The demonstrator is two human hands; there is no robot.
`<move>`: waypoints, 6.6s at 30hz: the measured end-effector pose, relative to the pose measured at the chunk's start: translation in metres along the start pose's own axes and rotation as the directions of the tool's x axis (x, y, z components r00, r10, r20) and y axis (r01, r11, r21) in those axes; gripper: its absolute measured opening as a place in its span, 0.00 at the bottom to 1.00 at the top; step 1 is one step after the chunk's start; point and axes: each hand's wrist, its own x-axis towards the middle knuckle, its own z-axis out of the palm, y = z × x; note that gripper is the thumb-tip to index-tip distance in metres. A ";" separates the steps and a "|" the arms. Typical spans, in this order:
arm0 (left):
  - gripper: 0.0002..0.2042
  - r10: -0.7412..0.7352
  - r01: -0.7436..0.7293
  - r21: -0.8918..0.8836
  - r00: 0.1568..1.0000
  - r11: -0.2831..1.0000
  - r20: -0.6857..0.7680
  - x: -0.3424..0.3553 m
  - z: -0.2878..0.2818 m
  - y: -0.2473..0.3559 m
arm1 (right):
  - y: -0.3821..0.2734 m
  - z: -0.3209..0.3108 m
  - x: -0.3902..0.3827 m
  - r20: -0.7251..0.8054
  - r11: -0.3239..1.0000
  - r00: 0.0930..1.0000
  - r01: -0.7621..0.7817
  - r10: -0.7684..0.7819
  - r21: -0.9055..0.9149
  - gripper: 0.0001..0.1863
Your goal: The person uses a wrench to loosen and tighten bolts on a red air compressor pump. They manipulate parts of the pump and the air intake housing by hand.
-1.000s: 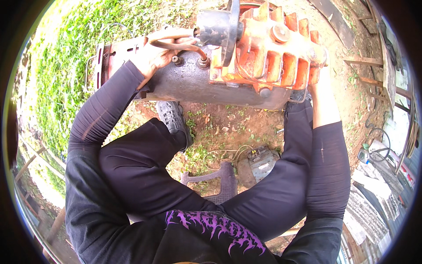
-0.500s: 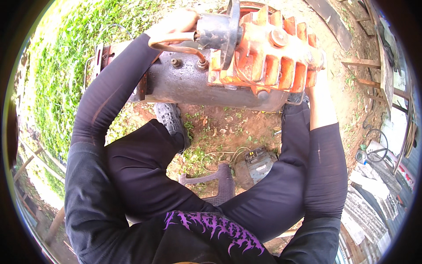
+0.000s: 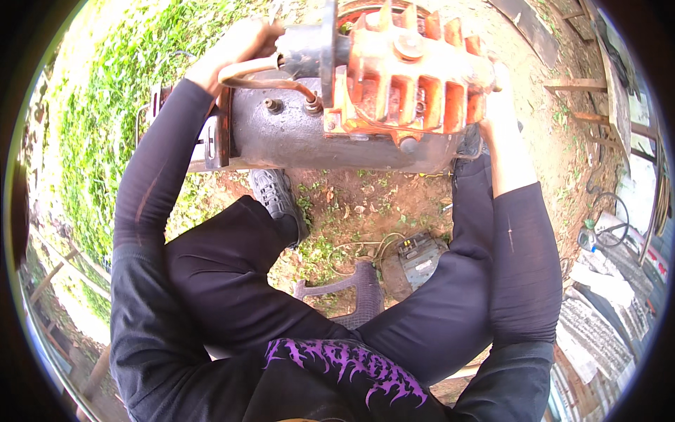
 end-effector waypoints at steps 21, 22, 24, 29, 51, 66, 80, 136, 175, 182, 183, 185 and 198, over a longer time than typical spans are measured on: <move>0.19 0.669 -0.789 0.131 0.586 0.601 0.457 -0.007 0.018 -0.042 | -0.004 -0.008 0.010 0.051 0.798 0.989 0.140 -0.136 -0.585 0.24; 0.18 0.694 -0.864 0.353 0.501 0.360 0.517 -0.009 0.015 -0.040 | 0.000 -0.015 0.006 0.055 0.782 0.988 0.146 -0.141 -0.606 0.24; 0.19 0.590 -0.813 0.389 0.582 0.433 0.560 -0.003 0.018 -0.038 | -0.001 -0.017 0.006 0.064 0.749 0.987 0.156 -0.150 -0.644 0.24; 0.20 0.682 -0.901 0.240 0.430 0.361 0.591 0.008 0.015 -0.041 | 0.003 -0.017 0.003 0.099 0.649 0.981 0.183 -0.165 -0.739 0.24; 0.13 0.557 -0.780 0.449 0.626 0.437 0.546 0.015 0.017 -0.051 | 0.007 -0.021 -0.001 0.254 0.114 0.951 0.276 -0.175 -0.954 0.24; 0.17 0.573 -0.706 0.151 0.664 0.692 0.480 -0.007 0.021 -0.035 | 0.032 -0.088 0.025 0.352 -0.288 0.928 0.305 -0.126 -0.908 0.24; 0.15 0.591 -0.666 0.481 0.739 0.570 0.322 0.017 -0.038 -0.031 | 0.031 -0.072 0.015 0.411 -0.612 0.911 0.304 -0.039 -0.730 0.25; 0.20 0.005 -0.011 -0.613 1.000 0.790 -0.011 0.089 0.051 -0.035 | -0.120 0.181 -0.046 -0.147 0.018 0.956 -0.148 -0.255 -0.989 0.23; 0.16 -0.263 0.209 0.372 0.960 0.904 0.099 0.034 -0.038 0.007 | -0.097 0.052 0.016 0.107 -0.427 0.955 -0.022 -0.277 -0.904 0.21; 0.10 -0.104 0.082 0.231 0.991 0.969 0.083 0.084 0.045 0.014 | -0.081 0.091 -0.015 0.132 -0.528 0.954 -0.031 -0.268 -0.849 0.21; 0.10 -0.122 0.106 0.159 0.988 0.982 0.096 0.087 0.041 0.007 | -0.082 0.089 -0.018 0.130 -0.536 0.956 -0.032 -0.262 -0.844 0.21; 0.10 -0.149 0.149 0.013 0.980 0.989 0.131 0.099 0.033 -0.009 | -0.083 0.084 -0.007 0.132 -0.554 0.959 -0.031 -0.250 -0.832 0.21; 0.12 -0.170 0.149 -0.151 0.977 0.977 -0.132 -0.039 -0.019 -0.014 | -0.107 0.097 -0.026 0.251 -0.654 0.939 0.039 -0.234 -0.755 0.20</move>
